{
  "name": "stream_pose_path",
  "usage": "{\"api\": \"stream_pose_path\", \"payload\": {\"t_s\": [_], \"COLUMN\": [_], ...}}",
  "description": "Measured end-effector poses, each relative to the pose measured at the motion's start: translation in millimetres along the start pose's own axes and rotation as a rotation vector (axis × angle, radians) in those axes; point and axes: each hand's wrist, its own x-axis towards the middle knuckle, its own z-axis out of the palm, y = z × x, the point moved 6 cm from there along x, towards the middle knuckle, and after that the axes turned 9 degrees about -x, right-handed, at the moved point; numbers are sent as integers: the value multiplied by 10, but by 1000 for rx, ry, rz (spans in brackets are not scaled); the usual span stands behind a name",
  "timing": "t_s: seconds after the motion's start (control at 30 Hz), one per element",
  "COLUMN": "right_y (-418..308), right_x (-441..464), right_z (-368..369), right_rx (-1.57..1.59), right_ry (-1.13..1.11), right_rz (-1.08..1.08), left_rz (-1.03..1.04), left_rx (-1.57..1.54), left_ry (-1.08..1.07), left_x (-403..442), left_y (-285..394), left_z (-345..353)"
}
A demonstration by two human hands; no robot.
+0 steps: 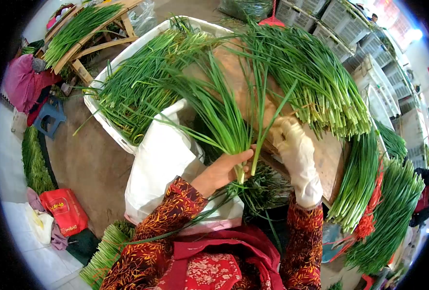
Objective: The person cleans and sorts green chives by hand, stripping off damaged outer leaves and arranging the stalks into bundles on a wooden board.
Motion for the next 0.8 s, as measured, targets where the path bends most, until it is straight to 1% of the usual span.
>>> {"api": "stream_pose_path", "payload": {"t_s": [0.07,0.1,0.13,0.17,0.2,0.27,0.33,0.37,0.4,0.43,0.47,0.5,0.53,0.6,0.63,0.67,0.73,0.77,0.8], "right_y": [92,170,196,255,321,314,345,258,193,58,-209,-276,-335,-217,-141,-47,31,26,5], "right_x": [125,187,209,225,220,177,2,-158,-343,-595,-829,-1185,-1492,-1398,-1225,-1005,-712,-615,-519], "right_z": [69,157,176,229,273,235,197,182,227,306,433,608,747,677,557,429,336,357,381], "right_rx": [-231,-189,-189,-234,-279,-316,-156,-205,-239,-198,-270,-5,132,-55,-13,26,466,473,743], "right_ry": [124,38,27,-52,-129,-109,-239,-319,-376,-609,-893,-1083,-1446,-1201,-974,-739,-459,-454,-384], "right_rz": [-66,-62,-63,0,63,27,183,178,83,104,-172,-154,-73,-60,48,154,296,294,357], "left_rz": [-6,16,39,27,27,60,53,78,104,105,81,52,47,102,139,135,136,141,143], "left_rx": [20,27,34,-6,-11,20,-2,20,42,41,18,-1,6,-23,-7,2,0,1,6], "left_ry": [4,-7,-19,-64,-61,-59,-80,-67,-54,-52,-38,-25,-27,-48,-102,-96,-78,-71,-68], "left_x": [55,73,92,105,106,105,78,63,48,34,20,4,-9,-64,-89,-106,-122,-112,-117], "left_y": [-10,-9,-4,-4,-4,23,33,51,74,89,97,94,93,101,115,99,91,79,67], "left_z": [-50,-40,-28,27,28,33,59,62,62,62,52,49,66,106,154,154,160,126,118]}}
